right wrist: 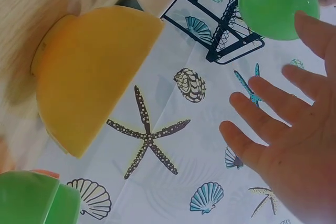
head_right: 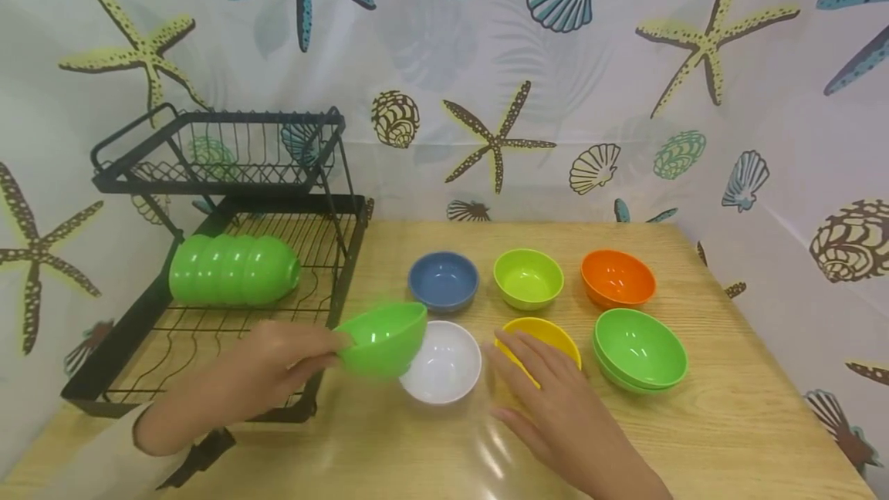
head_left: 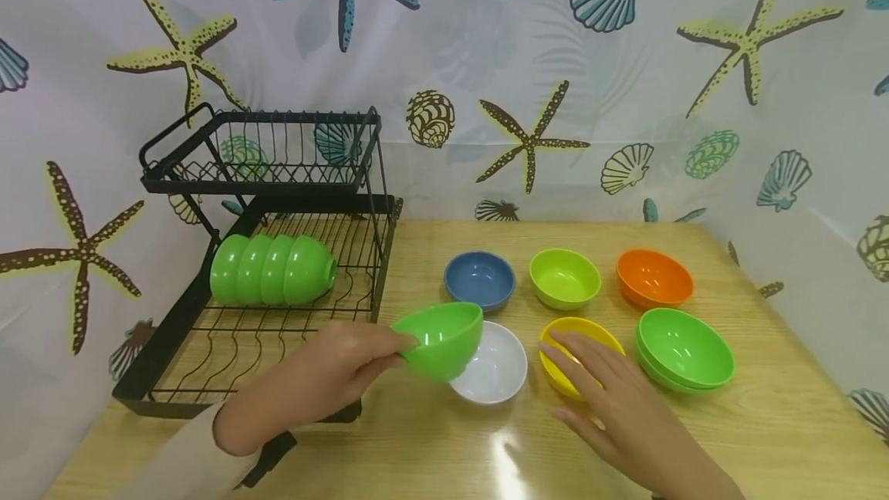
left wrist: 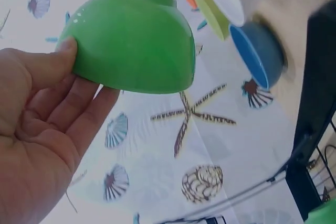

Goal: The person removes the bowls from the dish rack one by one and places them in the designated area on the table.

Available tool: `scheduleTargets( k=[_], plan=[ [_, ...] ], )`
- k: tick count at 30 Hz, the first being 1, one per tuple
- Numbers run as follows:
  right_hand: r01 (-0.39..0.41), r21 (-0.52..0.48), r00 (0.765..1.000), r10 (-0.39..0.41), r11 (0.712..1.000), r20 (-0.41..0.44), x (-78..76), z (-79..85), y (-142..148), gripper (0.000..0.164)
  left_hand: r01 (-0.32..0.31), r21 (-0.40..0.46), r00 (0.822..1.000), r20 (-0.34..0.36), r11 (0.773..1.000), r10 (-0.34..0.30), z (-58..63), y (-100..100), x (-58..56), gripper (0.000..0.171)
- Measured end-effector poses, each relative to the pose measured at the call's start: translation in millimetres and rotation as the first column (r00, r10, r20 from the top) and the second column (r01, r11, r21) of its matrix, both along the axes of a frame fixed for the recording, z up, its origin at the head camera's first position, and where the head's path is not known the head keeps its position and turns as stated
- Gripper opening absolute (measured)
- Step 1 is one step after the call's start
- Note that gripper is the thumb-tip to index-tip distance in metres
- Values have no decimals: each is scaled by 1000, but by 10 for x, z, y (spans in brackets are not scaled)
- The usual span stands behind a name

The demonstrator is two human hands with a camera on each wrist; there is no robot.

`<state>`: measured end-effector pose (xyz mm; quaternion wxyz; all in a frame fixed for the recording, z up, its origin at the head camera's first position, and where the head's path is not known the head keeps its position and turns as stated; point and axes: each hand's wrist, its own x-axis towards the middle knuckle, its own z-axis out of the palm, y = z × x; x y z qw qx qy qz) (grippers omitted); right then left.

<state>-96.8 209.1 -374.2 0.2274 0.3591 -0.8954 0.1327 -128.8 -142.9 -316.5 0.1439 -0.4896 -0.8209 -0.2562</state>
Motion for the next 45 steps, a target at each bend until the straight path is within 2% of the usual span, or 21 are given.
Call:
scheduleTargets(
  k=[4,7,10,16,21,24,30,37,40,45],
  plan=[
    [-80,-88,996,77,993,-44,-5,35,-52,63,61,-73,993,-97,995,-68,-62,106,82,28],
    [-146,-139,986,132,980,-104,-7,60,-97,62,63,-147,975,-202,987,-92,-99,180,125,33],
    [-181,-151,977,160,972,-143,-1,76,-135,58,64,-216,961,-249,974,-119,-121,242,151,40],
    [-233,-106,967,218,967,-132,47,69,-183,53,129,-232,957,-224,964,-182,-166,342,164,38],
    [-316,-89,940,299,944,-166,62,50,-212,42,151,-235,953,-225,960,-205,-186,391,164,40],
    [-341,-84,931,325,936,-164,72,29,-210,36,164,-228,944,-245,960,-220,-196,420,173,41],
    [-350,-89,936,345,932,-68,105,18,-177,32,166,-235,918,-317,958,-237,-200,453,187,32],
    [-373,-105,925,378,922,29,145,34,-149,33,172,-251,915,-317,953,-249,-209,468,185,28],
    [-379,-102,924,382,920,14,146,38,-145,33,179,-251,915,-313,951,-255,-218,469,183,30],
    [-399,-112,917,393,910,-72,132,29,-163,33,188,-232,919,-301,954,-255,-236,474,176,28]
  ],
)
